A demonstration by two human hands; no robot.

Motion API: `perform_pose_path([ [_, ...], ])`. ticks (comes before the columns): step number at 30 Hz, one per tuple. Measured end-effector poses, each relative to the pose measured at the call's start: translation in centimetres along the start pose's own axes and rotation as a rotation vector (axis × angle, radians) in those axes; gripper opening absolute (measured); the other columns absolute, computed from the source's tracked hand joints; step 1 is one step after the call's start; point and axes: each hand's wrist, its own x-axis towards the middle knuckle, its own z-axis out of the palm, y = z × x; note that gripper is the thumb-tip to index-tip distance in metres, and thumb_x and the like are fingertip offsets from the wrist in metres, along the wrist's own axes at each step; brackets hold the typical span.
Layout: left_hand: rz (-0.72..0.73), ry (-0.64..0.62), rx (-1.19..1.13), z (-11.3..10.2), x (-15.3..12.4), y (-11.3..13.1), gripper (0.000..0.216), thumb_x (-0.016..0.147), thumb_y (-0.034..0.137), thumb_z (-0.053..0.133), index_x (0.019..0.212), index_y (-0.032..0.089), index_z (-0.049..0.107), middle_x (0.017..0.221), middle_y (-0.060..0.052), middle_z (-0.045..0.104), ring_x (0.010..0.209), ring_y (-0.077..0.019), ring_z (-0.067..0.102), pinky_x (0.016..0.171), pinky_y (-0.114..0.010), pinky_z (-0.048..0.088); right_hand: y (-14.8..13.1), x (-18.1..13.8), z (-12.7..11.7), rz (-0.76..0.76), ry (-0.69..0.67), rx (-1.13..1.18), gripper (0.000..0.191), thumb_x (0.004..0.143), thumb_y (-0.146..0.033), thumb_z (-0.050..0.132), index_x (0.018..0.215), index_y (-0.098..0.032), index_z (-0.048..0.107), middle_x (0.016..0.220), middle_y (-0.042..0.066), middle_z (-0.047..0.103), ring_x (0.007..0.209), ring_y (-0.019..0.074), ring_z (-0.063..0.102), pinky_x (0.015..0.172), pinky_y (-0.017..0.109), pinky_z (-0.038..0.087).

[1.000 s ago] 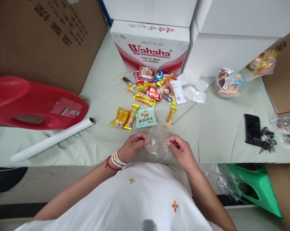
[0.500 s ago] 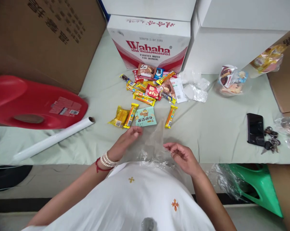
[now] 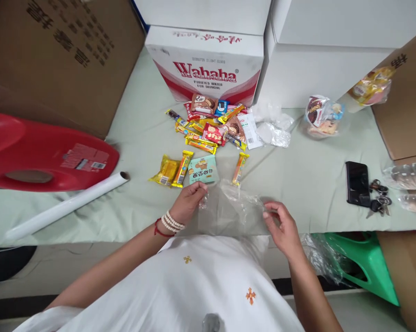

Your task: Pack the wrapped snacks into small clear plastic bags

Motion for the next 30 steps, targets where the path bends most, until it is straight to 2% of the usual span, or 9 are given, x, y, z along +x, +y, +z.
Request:
perform_pose_path([
  [5, 0.082, -0.14, 0.064, 1.1, -0.6, 0.6, 0.049, 0.08, 0.065, 0.069, 0.074, 0.018, 0.056, 0.056, 0.007, 0.044, 0.052, -0.0083, 0.039, 0.052, -0.023, 0.031, -4.0, 4.0, 4.2, -0.379, 0.008, -0.291, 0.056, 0.091, -0.052, 0.07, 0.138, -0.025, 0.057, 0.133, 0.013, 0.065, 0.123, 0.032, 0.056, 0.106, 0.05, 0.048],
  [10, 0.09, -0.152, 0.017, -0.3, -1.3, 0.4, 0.052, 0.081, 0.068, 0.071, 0.076, 0.017, 0.06, 0.057, 0.006, 0.046, 0.052, -0.0078, 0.039, 0.053, -0.022, 0.032, -4.2, 8.6, 8.1, -0.279, -0.041, -0.088, 0.026, 0.098, -0.044, 0.054, 0.103, -0.024, 0.071, 0.104, 0.009, 0.074, 0.103, 0.0268, 0.063, 0.096, 0.045, 0.051],
  [14, 0.039, 0.026, -0.149, -3.5, -1.7, -0.5, 0.051, 0.076, 0.066, 0.077, 0.078, 0.019, 0.06, 0.049, 0.01, 0.036, 0.046, -0.0066, 0.03, 0.05, -0.022, 0.03, -3.2, 9.7, 6.2, -0.012, -0.017, 0.277, 0.029, 0.09, -0.052, 0.064, 0.089, -0.023, 0.065, 0.084, 0.002, 0.069, 0.077, 0.0186, 0.064, 0.073, 0.032, 0.052],
  [18, -0.057, 0.2, -0.149, -6.2, -1.8, -1.3, 0.051, 0.074, 0.067, 0.075, 0.084, 0.019, 0.059, 0.048, 0.013, 0.026, 0.044, -0.0071, 0.022, 0.048, -0.023, 0.03, -2.2, 9.8, 3.4, 0.225, 0.046, 0.485, 0.038, 0.077, -0.054, 0.078, 0.085, -0.023, 0.059, 0.067, -0.006, 0.055, 0.052, 0.0124, 0.053, 0.045, 0.024, 0.039],
  [20, 0.049, 0.365, 0.005, -6.5, -2.1, -1.1, 0.047, 0.078, 0.061, 0.074, 0.095, 0.019, 0.06, 0.054, 0.011, 0.035, 0.047, -0.0096, 0.032, 0.051, -0.024, 0.035, -1.9, 9.7, 2.7, 0.269, 0.073, 0.463, 0.04, 0.072, -0.053, 0.081, 0.082, -0.022, 0.059, 0.066, -0.006, 0.052, 0.049, 0.0109, 0.05, 0.041, 0.023, 0.034],
  [23, 0.429, 0.611, 0.391, -5.3, -3.0, -0.2, 0.03, 0.088, 0.043, 0.068, 0.107, 0.021, 0.061, 0.073, 0.003, 0.056, 0.064, -0.0149, 0.052, 0.065, -0.029, 0.045, -1.9, 9.4, 2.8, 0.286, 0.093, 0.414, 0.04, 0.07, -0.053, 0.081, 0.08, -0.021, 0.059, 0.067, -0.006, 0.052, 0.05, 0.0105, 0.051, 0.041, 0.023, 0.035],
  [25, 0.707, 0.514, 0.676, -3.7, -3.4, 0.4, 0.016, 0.093, 0.033, 0.061, 0.105, 0.023, 0.066, 0.086, -0.003, 0.066, 0.08, -0.019, 0.06, 0.078, -0.034, 0.049, -2.1, 9.1, 3.3, 0.277, 0.084, 0.39, 0.04, 0.072, -0.054, 0.08, 0.08, -0.021, 0.059, 0.066, -0.006, 0.052, 0.051, 0.011, 0.052, 0.042, 0.023, 0.037],
  [27, 0.884, 0.228, 0.908, -2.1, -3.0, 0.5, 0.018, 0.096, 0.029, 0.056, 0.106, 0.024, 0.071, 0.102, -0.008, 0.072, 0.098, -0.0234, 0.065, 0.091, -0.04, 0.048, -2.1, 8.9, 3.5, 0.256, 0.072, 0.366, 0.04, 0.074, -0.056, 0.077, 0.081, -0.021, 0.058, 0.065, -0.005, 0.052, 0.052, 0.0117, 0.053, 0.043, 0.023, 0.039],
  [30, 0.873, -0.104, 1.136, -0.7, -1.5, -0.8, 0.036, 0.099, 0.032, 0.053, 0.131, 0.024, 0.067, 0.14, -0.014, 0.065, 0.133, -0.0302, 0.055, 0.114, -0.051, 0.037, -0.8, 8.9, 2.2, 0.214, 0.084, 0.266, 0.038, 0.078, -0.057, 0.073, 0.082, -0.021, 0.059, 0.061, -0.005, 0.053, 0.052, 0.0123, 0.051, 0.045, 0.024, 0.039],
])
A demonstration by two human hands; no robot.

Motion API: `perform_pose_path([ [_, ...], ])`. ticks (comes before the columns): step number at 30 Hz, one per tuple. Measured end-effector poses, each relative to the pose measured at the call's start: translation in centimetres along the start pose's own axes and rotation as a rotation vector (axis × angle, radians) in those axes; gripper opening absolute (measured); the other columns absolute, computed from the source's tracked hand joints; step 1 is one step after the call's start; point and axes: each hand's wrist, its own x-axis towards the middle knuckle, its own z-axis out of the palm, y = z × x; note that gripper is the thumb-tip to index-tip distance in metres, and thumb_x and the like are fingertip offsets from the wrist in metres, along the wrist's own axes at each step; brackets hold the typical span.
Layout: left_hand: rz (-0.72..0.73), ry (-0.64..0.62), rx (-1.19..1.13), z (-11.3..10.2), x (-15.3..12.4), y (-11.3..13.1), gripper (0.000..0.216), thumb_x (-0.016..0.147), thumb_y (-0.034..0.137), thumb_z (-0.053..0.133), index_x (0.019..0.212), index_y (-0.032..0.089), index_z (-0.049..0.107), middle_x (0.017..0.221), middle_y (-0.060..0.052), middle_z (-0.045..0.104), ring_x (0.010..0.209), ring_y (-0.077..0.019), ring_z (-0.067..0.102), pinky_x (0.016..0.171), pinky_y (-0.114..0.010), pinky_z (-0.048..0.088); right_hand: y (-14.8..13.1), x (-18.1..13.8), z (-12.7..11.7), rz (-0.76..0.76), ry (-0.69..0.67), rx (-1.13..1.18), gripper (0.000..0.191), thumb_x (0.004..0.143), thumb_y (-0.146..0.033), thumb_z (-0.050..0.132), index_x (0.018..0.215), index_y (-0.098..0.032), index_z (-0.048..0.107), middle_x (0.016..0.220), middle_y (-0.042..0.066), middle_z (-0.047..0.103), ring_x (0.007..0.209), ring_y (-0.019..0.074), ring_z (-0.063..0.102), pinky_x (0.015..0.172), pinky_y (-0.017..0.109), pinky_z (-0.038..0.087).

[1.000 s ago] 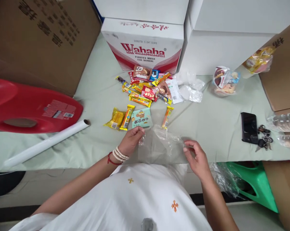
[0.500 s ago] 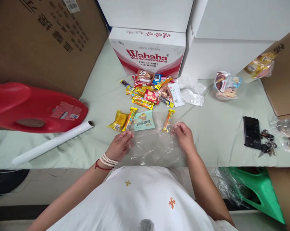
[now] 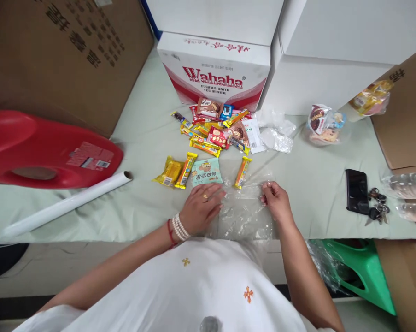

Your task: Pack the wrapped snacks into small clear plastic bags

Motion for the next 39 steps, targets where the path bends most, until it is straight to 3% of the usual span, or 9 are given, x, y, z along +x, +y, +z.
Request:
perform_pose_path([
  [7, 0.0, -0.237, 0.084, 2.7, -2.0, -2.0, 0.07, 0.095, 0.057, 0.058, 0.158, 0.033, 0.041, 0.173, -0.013, 0.024, 0.158, -0.037, 0.025, 0.126, -0.066, 0.002, -3.4, 4.9, -6.7, -0.325, 0.191, -0.597, 0.03, 0.086, -0.048, 0.064, 0.092, -0.021, 0.073, 0.083, 0.006, 0.074, 0.073, 0.0205, 0.065, 0.07, 0.033, 0.052],
  [10, 0.002, -0.225, 0.087, 2.6, -2.3, -1.9, 0.068, 0.097, 0.058, 0.053, 0.158, 0.032, 0.041, 0.172, -0.012, 0.026, 0.158, -0.0348, 0.025, 0.127, -0.064, 0.001, -8.7, 9.0, -3.5, -0.609, 0.125, -0.782, 0.025, 0.094, -0.036, 0.056, 0.102, -0.021, 0.075, 0.101, 0.009, 0.076, 0.091, 0.0242, 0.069, 0.085, 0.037, 0.053],
  [14, 0.004, -0.218, 0.103, 2.7, -2.0, -1.9, 0.061, 0.101, 0.053, 0.048, 0.158, 0.032, 0.041, 0.172, -0.01, 0.027, 0.159, -0.0323, 0.025, 0.128, -0.062, 0.002, -14.5, 14.5, 5.3, -0.866, -0.169, -1.118, 0.037, 0.097, -0.019, 0.049, 0.129, -0.018, 0.068, 0.132, 0.014, 0.068, 0.112, 0.0289, 0.066, 0.09, 0.038, 0.051],
  [17, 0.004, -0.216, 0.109, 3.0, -2.1, -2.1, 0.063, 0.101, 0.054, 0.049, 0.159, 0.031, 0.04, 0.172, -0.01, 0.026, 0.159, -0.0319, 0.024, 0.128, -0.062, 0.001, -16.4, 17.3, 10.6, -0.85, -0.354, -1.388, 0.043, 0.093, -0.019, 0.059, 0.136, -0.014, 0.063, 0.133, 0.018, 0.066, 0.109, 0.0311, 0.068, 0.086, 0.037, 0.051],
  [20, 0.005, -0.215, 0.092, 3.2, -2.3, -2.3, 0.071, 0.098, 0.057, 0.052, 0.161, 0.029, 0.036, 0.172, -0.01, 0.026, 0.159, -0.0314, 0.024, 0.128, -0.061, 0.0, -17.4, 18.1, 12.3, -0.734, -0.372, -1.569, 0.035, 0.087, -0.028, 0.074, 0.116, -0.01, 0.073, 0.113, 0.018, 0.072, 0.102, 0.0316, 0.069, 0.084, 0.037, 0.05],
  [23, 0.002, -0.215, 0.063, 3.1, -2.4, -2.5, 0.079, 0.095, 0.06, 0.057, 0.162, 0.028, 0.033, 0.172, -0.01, 0.027, 0.159, -0.0313, 0.025, 0.129, -0.06, -0.002, -18.5, 17.1, 10.3, -0.618, -0.255, -1.583, 0.045, 0.081, -0.05, 0.081, 0.1, -0.009, 0.075, 0.1, 0.016, 0.073, 0.098, 0.0314, 0.069, 0.083, 0.037, 0.049],
  [26, -0.006, -0.207, 0.039, 2.8, -2.1, -2.7, 0.083, 0.093, 0.059, 0.06, 0.163, 0.026, 0.031, 0.172, -0.012, 0.027, 0.159, -0.032, 0.025, 0.129, -0.059, -0.001, -19.1, 14.2, 5.9, -0.59, -0.06, -1.48, 0.065, 0.095, -0.066, 0.052, 0.1, -0.005, 0.073, 0.106, 0.017, 0.069, 0.101, 0.0289, 0.067, 0.084, 0.036, 0.046],
  [32, -0.022, -0.226, 0.016, 2.2, -1.2, -3.2, 0.09, 0.092, 0.056, 0.06, 0.165, 0.017, 0.025, 0.17, -0.016, 0.03, 0.159, -0.0316, 0.025, 0.13, -0.055, -0.003, -12.2, 3.1, 0.8, -0.798, 0.21, -1.118, 0.036, 0.101, -0.045, 0.053, 0.12, -0.018, 0.067, 0.105, 0.012, 0.067, 0.096, 0.0268, 0.063, 0.079, 0.036, 0.046],
  [39, -0.065, -0.208, -0.001, 1.7, -1.4, -3.5, 0.093, 0.088, 0.048, 0.064, 0.164, 0.013, 0.024, 0.171, -0.019, 0.025, 0.16, -0.0332, 0.021, 0.13, -0.058, 0.001, 1.0, -5.2, 3.9, -0.784, -0.27, -1.077, 0.035, 0.101, -0.022, 0.045, 0.126, -0.028, 0.068, 0.099, 0.008, 0.072, 0.082, 0.0219, 0.065, 0.069, 0.03, 0.048],
])
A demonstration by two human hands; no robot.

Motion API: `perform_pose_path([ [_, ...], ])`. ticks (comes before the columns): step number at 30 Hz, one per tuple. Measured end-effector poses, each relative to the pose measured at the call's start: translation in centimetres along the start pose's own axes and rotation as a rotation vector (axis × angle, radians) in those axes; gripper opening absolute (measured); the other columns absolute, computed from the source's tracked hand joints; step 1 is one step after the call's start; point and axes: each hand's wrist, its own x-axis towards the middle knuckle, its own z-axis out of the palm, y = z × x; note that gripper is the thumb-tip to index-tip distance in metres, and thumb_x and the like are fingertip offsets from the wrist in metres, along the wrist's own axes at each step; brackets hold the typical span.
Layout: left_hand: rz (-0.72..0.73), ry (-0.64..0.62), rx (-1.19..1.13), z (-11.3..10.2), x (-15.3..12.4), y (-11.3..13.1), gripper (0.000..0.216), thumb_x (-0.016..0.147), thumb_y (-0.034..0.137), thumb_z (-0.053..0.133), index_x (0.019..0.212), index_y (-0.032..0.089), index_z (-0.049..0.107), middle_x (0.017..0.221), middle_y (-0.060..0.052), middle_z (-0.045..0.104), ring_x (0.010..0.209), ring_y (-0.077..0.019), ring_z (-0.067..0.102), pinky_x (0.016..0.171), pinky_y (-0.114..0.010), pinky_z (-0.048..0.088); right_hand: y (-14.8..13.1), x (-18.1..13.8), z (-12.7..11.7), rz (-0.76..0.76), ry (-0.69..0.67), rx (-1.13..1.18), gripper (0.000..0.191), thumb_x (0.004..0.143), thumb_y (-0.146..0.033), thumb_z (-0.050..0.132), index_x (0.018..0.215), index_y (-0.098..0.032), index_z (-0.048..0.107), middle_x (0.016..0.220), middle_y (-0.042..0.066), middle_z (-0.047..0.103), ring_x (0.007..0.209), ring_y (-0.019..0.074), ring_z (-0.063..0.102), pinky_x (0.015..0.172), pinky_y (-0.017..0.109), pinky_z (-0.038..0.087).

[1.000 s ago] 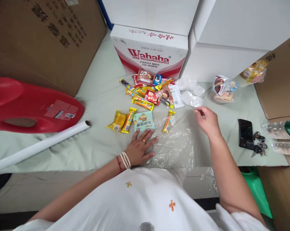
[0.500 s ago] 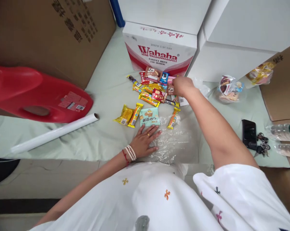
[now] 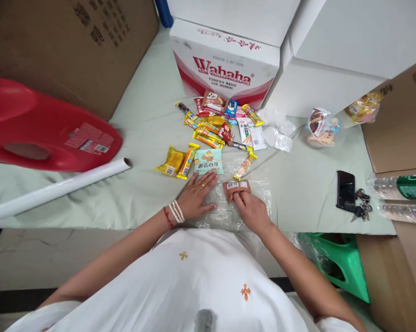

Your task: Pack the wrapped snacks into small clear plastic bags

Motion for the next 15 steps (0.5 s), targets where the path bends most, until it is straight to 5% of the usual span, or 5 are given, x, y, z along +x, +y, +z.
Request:
perform_pose_path([
  [6, 0.167, 0.072, -0.111, -1.8, -4.8, -0.4, 0.076, 0.075, 0.015, 0.055, 0.149, 0.027, 0.053, 0.162, -0.008, 0.048, 0.156, -0.0333, 0.031, 0.129, -0.063, 0.008, 1.7, -5.3, -2.6, -0.105, -0.049, 0.29, 0.039, 0.099, -0.021, 0.05, 0.136, -0.028, 0.061, 0.13, 0.011, 0.064, 0.107, 0.0252, 0.068, 0.083, 0.039, 0.059],
  [10, 0.22, -0.07, -0.163, -1.2, -7.6, -0.9, 0.06, 0.08, 0.02, 0.062, 0.14, 0.027, 0.062, 0.155, -0.009, 0.056, 0.152, -0.0324, 0.039, 0.128, -0.06, 0.019, 3.0, -9.0, -2.8, -0.07, -0.071, 0.281, 0.044, 0.095, -0.035, 0.067, 0.139, -0.03, 0.061, 0.134, 0.013, 0.064, 0.12, 0.0325, 0.06, 0.099, 0.053, 0.055],
  [15, 0.141, 0.005, -0.156, -0.1, -7.0, -1.5, 0.018, 0.097, 0.028, 0.06, 0.105, 0.028, 0.076, 0.136, -0.007, 0.071, 0.14, -0.0269, 0.054, 0.123, -0.053, 0.031, 4.0, -9.5, -1.3, -0.056, -0.026, 0.319, 0.025, 0.103, -0.026, 0.053, 0.115, -0.027, 0.075, 0.121, 0.011, 0.071, 0.113, 0.0282, 0.063, 0.095, 0.052, 0.055],
])
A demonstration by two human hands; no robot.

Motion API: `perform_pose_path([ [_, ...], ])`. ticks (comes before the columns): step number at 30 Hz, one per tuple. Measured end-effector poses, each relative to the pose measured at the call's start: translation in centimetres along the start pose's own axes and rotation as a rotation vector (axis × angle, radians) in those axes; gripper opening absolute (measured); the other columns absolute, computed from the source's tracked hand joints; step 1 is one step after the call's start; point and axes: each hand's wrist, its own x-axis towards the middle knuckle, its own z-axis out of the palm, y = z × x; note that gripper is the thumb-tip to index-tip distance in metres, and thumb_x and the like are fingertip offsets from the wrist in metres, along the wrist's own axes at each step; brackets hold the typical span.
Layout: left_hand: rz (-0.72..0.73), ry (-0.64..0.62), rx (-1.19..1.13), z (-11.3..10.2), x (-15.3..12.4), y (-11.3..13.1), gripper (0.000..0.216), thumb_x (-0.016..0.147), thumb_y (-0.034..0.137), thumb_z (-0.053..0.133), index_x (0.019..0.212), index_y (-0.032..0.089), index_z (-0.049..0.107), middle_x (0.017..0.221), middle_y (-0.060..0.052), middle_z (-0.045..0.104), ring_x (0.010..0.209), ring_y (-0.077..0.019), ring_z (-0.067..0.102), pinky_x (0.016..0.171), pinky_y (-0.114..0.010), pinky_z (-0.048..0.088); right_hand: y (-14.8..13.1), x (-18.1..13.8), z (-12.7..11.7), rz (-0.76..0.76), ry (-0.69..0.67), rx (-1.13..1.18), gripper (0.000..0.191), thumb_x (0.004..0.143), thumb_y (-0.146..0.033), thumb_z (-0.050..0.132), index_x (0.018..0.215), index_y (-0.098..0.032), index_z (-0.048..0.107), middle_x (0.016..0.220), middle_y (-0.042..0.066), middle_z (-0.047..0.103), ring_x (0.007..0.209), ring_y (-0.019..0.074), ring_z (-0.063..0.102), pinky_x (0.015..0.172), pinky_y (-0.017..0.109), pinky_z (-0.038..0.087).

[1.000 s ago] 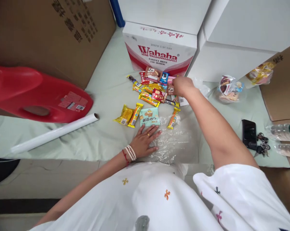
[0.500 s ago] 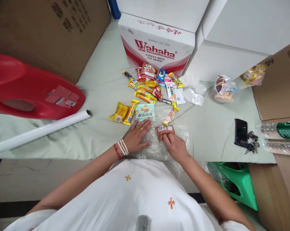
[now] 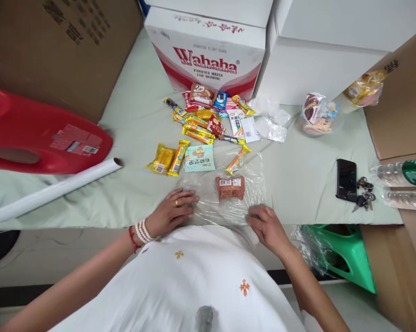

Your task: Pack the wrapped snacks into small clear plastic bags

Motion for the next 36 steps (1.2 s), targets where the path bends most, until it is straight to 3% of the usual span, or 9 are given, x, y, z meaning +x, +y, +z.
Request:
perform_pose_path([
  [5, -0.018, 0.041, -0.045, -0.5, 1.5, -0.1, 0.018, 0.097, 0.031, 0.059, 0.095, 0.025, 0.076, 0.122, -0.008, 0.077, 0.125, -0.0257, 0.065, 0.113, -0.049, 0.042, 0.7, 2.5, -3.8, -0.043, -0.192, 0.168, 0.024, 0.102, -0.034, 0.057, 0.117, -0.028, 0.074, 0.115, 0.009, 0.073, 0.105, 0.0233, 0.068, 0.09, 0.041, 0.058],
  [8, 0.017, 0.033, -0.011, -0.6, 1.3, 0.2, 0.018, 0.096, 0.029, 0.059, 0.093, 0.024, 0.076, 0.128, -0.009, 0.075, 0.129, -0.0269, 0.063, 0.114, -0.051, 0.041, -0.1, 5.3, -4.9, 0.036, -0.115, 0.055, 0.029, 0.104, -0.038, 0.052, 0.123, -0.028, 0.072, 0.117, 0.009, 0.072, 0.103, 0.0232, 0.07, 0.084, 0.037, 0.059],
  [10, 0.051, 0.051, 0.03, -0.4, 0.9, 0.5, 0.018, 0.095, 0.026, 0.059, 0.093, 0.023, 0.076, 0.133, -0.01, 0.072, 0.134, -0.0277, 0.059, 0.116, -0.053, 0.039, -1.1, 7.8, -4.4, 0.066, -0.059, -0.098, 0.035, 0.103, -0.038, 0.054, 0.135, -0.028, 0.066, 0.131, 0.011, 0.068, 0.112, 0.0267, 0.068, 0.084, 0.039, 0.059],
  [13, 0.09, 0.091, 0.082, 0.0, 0.0, 1.0, 0.016, 0.094, 0.022, 0.06, 0.094, 0.023, 0.076, 0.141, -0.011, 0.067, 0.142, -0.029, 0.053, 0.117, -0.054, 0.04, -2.6, 11.4, -2.9, 0.035, -0.157, -0.284, 0.052, 0.095, -0.032, 0.067, 0.146, -0.024, 0.057, 0.15, 0.014, 0.056, 0.123, 0.0331, 0.063, 0.087, 0.043, 0.057],
  [23, 0.084, 0.166, 0.045, 0.4, -1.8, 1.0, 0.014, 0.095, 0.018, 0.062, 0.099, 0.023, 0.074, 0.139, -0.012, 0.069, 0.139, -0.0281, 0.057, 0.116, -0.053, 0.042, -4.4, 13.9, -2.1, -0.004, -0.186, -0.317, 0.041, 0.1, -0.027, 0.058, 0.14, -0.022, 0.059, 0.136, 0.014, 0.065, 0.115, 0.0294, 0.065, 0.087, 0.04, 0.055],
  [27, 0.089, 0.209, -0.033, -0.1, -1.6, 1.0, 0.012, 0.093, 0.018, 0.065, 0.1, 0.023, 0.074, 0.138, -0.012, 0.069, 0.138, -0.0289, 0.058, 0.112, -0.052, 0.047, -3.7, 12.4, -0.6, -0.094, -0.155, -0.148, 0.049, 0.101, -0.025, 0.056, 0.15, -0.02, 0.049, 0.152, 0.019, 0.05, 0.133, 0.0315, 0.056, 0.104, 0.049, 0.053],
  [31, 0.065, 0.299, -0.127, -0.1, -1.4, 1.1, 0.014, 0.094, 0.017, 0.065, 0.104, 0.022, 0.073, 0.132, -0.013, 0.072, 0.129, -0.0265, 0.064, 0.107, -0.048, 0.053, -2.7, 7.1, -2.0, -0.171, -0.126, 0.011, 0.074, 0.099, -0.04, 0.064, 0.162, -0.028, 0.029, 0.162, 0.017, 0.037, 0.149, 0.0313, 0.04, 0.116, 0.053, 0.045],
  [33, 0.018, 0.344, -0.152, 0.2, -1.3, 1.2, 0.014, 0.095, 0.018, 0.062, 0.103, 0.022, 0.073, 0.125, -0.012, 0.074, 0.122, -0.025, 0.068, 0.104, -0.046, 0.055, -2.2, 4.1, -2.2, -0.159, -0.174, -0.032, 0.076, 0.095, -0.041, 0.069, 0.161, -0.028, 0.033, 0.162, 0.017, 0.038, 0.148, 0.0336, 0.04, 0.115, 0.056, 0.044],
  [36, -0.094, 0.379, -0.182, 0.5, -0.8, 1.3, 0.013, 0.097, 0.021, 0.06, 0.101, 0.023, 0.073, 0.117, -0.011, 0.077, 0.115, -0.0237, 0.071, 0.1, -0.044, 0.057, -1.5, 1.4, -1.0, -0.122, -0.121, -0.134, 0.047, 0.098, -0.026, 0.064, 0.144, -0.025, 0.057, 0.151, 0.016, 0.052, 0.14, 0.034, 0.046, 0.11, 0.058, 0.046],
])
